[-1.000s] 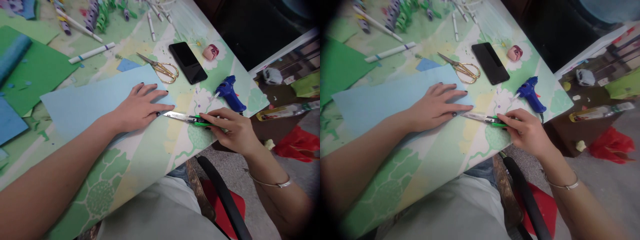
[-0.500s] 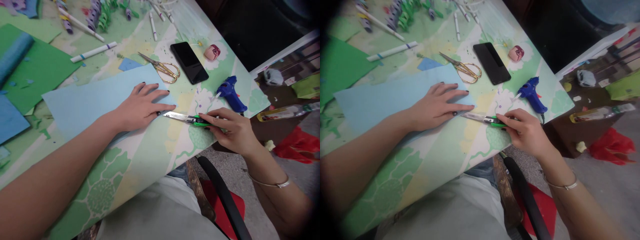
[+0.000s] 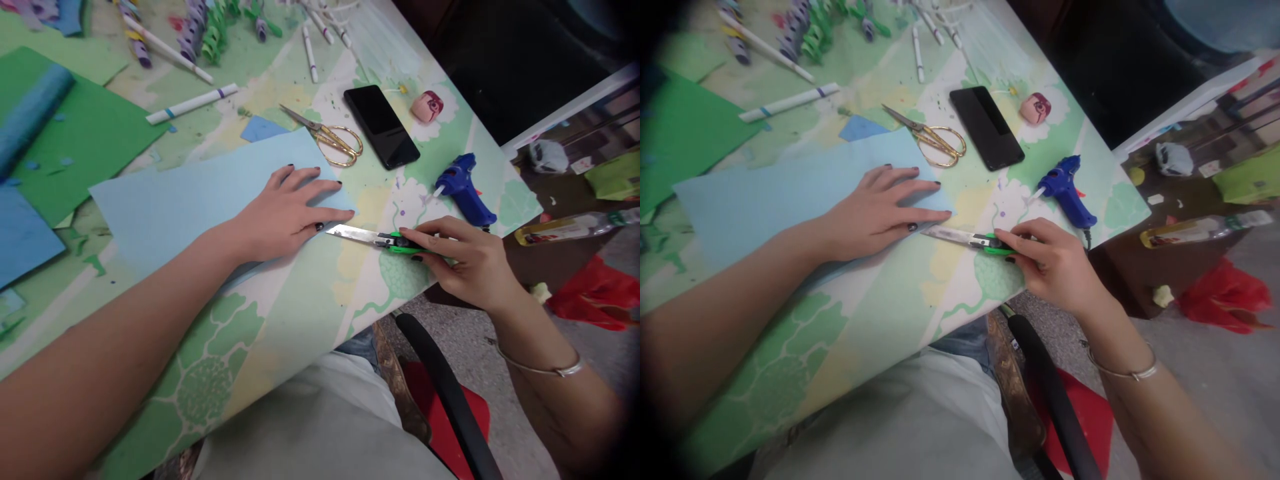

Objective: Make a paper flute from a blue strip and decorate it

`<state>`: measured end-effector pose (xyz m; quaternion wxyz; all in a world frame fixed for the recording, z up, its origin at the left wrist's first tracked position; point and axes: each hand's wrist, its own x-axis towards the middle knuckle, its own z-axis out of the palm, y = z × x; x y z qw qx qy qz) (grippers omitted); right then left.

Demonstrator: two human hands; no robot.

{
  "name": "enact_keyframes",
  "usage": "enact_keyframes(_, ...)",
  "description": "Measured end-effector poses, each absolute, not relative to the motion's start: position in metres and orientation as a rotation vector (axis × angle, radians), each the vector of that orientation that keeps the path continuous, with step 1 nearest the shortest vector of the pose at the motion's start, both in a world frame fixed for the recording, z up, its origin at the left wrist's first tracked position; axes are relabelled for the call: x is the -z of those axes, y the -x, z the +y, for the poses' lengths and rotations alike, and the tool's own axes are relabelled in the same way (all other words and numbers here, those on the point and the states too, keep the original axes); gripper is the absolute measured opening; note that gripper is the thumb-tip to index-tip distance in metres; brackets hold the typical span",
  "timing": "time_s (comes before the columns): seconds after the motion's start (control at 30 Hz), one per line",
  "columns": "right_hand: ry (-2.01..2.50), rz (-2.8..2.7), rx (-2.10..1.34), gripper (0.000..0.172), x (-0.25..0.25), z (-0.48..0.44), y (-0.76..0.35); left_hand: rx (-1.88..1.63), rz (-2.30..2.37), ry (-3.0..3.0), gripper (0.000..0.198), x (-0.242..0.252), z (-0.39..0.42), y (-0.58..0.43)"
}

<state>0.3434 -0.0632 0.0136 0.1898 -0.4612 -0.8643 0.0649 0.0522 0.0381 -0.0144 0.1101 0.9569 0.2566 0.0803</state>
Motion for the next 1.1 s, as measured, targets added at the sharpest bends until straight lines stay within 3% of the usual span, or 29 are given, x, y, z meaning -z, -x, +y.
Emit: enact_keyframes(1.1, 1.301, -2.435, -0.209, 0.045, -0.0146, -0.0652, -0.3379, -0.212, 0.753, -2.824, 0.043, 0.0113, 0.0373, -0.0519)
